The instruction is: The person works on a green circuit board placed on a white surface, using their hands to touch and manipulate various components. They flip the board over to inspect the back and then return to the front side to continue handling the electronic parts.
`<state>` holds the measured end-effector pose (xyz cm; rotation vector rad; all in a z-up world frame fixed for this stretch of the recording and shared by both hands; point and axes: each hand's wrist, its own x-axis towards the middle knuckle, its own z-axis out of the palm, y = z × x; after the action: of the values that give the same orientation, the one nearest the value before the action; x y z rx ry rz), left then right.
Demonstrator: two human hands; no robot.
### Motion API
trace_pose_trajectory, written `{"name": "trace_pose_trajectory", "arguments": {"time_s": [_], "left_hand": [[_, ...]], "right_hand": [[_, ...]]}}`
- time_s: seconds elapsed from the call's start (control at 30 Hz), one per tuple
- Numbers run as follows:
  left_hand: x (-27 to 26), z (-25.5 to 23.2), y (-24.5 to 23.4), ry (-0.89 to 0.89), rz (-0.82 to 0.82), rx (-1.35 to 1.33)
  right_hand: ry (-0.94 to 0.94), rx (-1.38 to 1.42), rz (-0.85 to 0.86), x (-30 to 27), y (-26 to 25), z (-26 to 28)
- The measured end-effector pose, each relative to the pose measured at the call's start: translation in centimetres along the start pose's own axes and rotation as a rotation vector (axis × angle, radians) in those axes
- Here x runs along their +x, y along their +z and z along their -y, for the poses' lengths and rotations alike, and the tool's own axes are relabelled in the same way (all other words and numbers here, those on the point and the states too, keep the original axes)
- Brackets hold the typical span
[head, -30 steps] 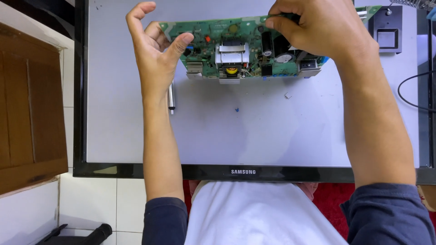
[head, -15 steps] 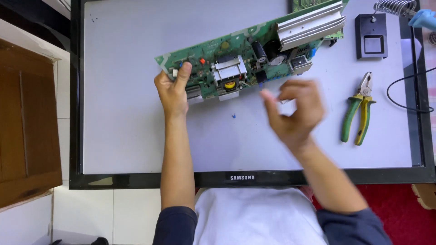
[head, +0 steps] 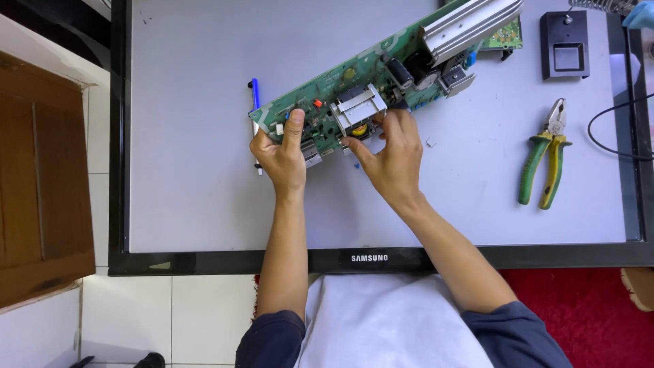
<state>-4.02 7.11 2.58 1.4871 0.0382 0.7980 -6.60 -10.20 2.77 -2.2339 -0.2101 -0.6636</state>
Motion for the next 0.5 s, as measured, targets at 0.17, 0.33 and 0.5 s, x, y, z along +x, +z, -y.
{"name": "trace_pose_trajectory", "arguments": {"time_s": [0.17, 0.33, 0.5], "left_hand": [[-0.6, 0.0, -0.2, 0.019, -0.007, 0.024], [-1.2, -0.2, 0.0, 0.044, -0.037, 0.035], [-1.6, 0.4, -0.1, 0.056, -0.068, 0.058]], "right_hand": [[0.027, 0.091, -0.022, -0.7, 0.6, -0.1], [0.071, 0.171, -0.030, -1.0, 1.3, -1.1], [0.060, 0.247, -0.020, -0.3, 0.9, -1.0]]}}
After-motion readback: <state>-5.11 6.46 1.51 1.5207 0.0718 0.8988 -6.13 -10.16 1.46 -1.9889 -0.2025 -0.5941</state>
